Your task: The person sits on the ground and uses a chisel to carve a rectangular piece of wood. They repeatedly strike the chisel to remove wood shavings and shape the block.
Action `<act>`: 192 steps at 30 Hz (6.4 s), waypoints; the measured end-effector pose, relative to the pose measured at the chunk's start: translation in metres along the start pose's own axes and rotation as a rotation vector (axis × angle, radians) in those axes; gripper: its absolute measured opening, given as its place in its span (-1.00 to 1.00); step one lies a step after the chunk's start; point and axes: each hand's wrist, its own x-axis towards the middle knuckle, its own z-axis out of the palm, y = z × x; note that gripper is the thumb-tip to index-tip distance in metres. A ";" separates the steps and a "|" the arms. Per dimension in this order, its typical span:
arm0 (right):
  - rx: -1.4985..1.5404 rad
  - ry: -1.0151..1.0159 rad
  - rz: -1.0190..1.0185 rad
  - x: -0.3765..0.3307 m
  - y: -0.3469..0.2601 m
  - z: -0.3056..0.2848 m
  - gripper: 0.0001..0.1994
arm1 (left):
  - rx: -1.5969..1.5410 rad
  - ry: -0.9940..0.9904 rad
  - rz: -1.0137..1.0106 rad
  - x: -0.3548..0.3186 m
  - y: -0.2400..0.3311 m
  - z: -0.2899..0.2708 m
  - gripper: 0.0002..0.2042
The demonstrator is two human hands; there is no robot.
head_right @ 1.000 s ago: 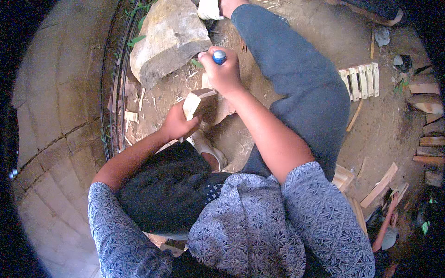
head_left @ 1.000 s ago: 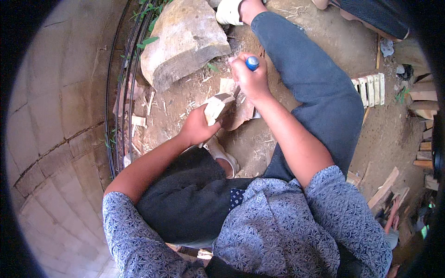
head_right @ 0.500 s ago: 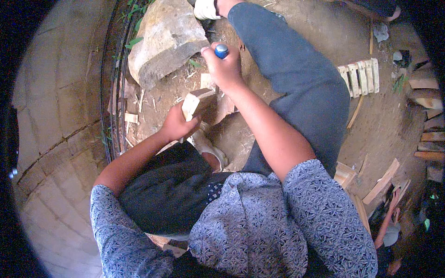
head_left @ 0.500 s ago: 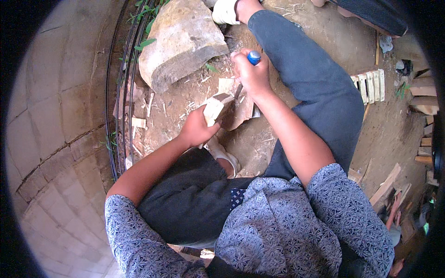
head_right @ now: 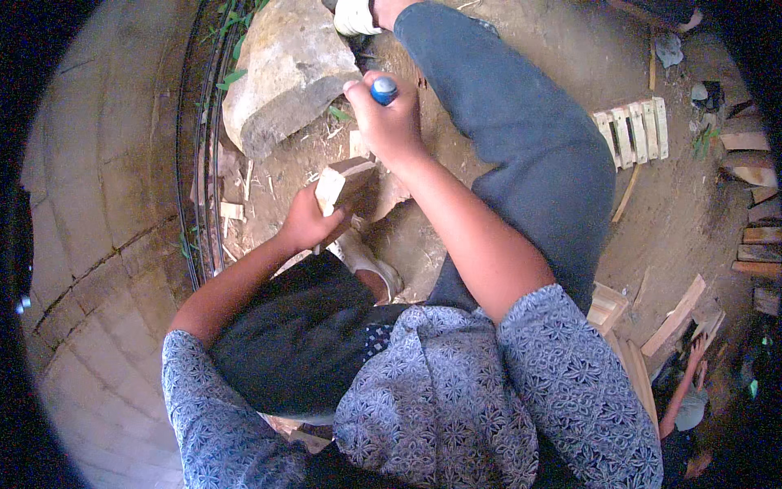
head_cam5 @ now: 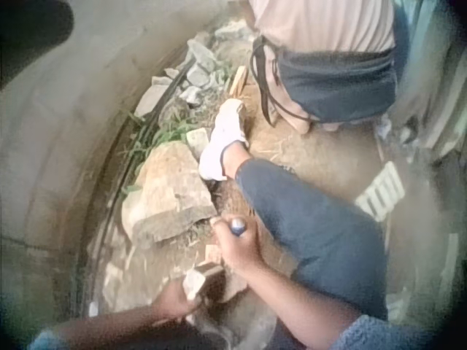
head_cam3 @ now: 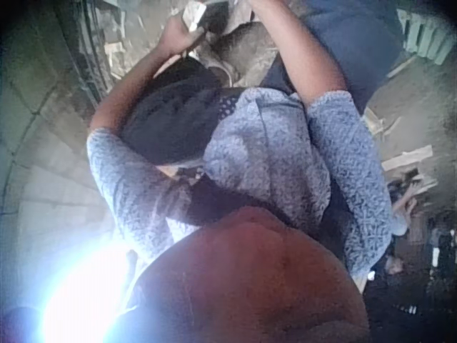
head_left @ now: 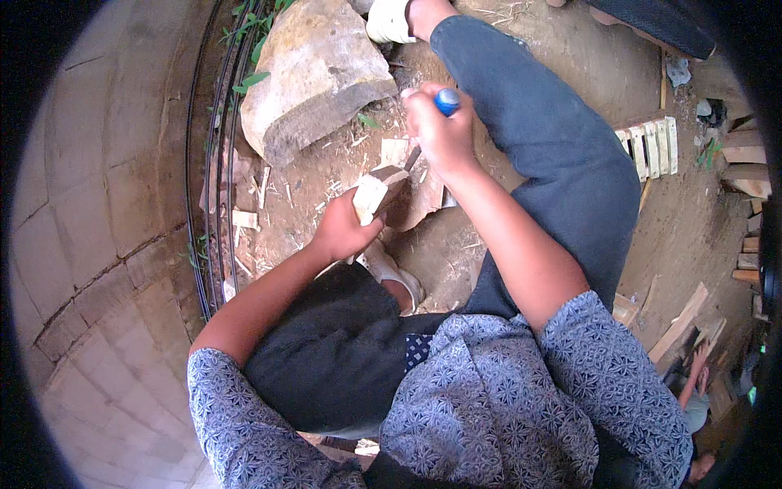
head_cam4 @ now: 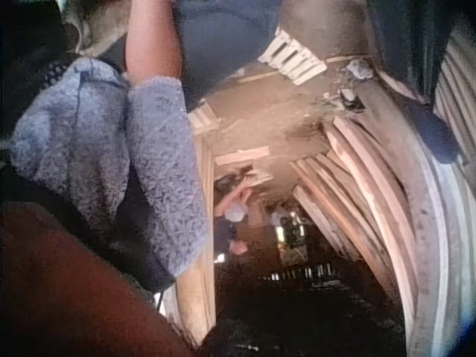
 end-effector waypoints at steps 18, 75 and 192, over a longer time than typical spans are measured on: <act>0.146 -0.069 -0.105 -0.007 -0.077 0.013 -0.67 | -0.055 0.008 0.025 -0.002 -0.003 0.001 -0.54; -0.003 -0.109 -0.052 -0.014 -0.031 0.013 -0.67 | 0.020 -0.021 -0.041 0.000 0.009 0.003 -0.48; -0.084 -0.081 -0.099 -0.017 -0.009 0.012 -0.68 | -0.023 0.000 -0.002 0.001 0.005 0.004 -0.52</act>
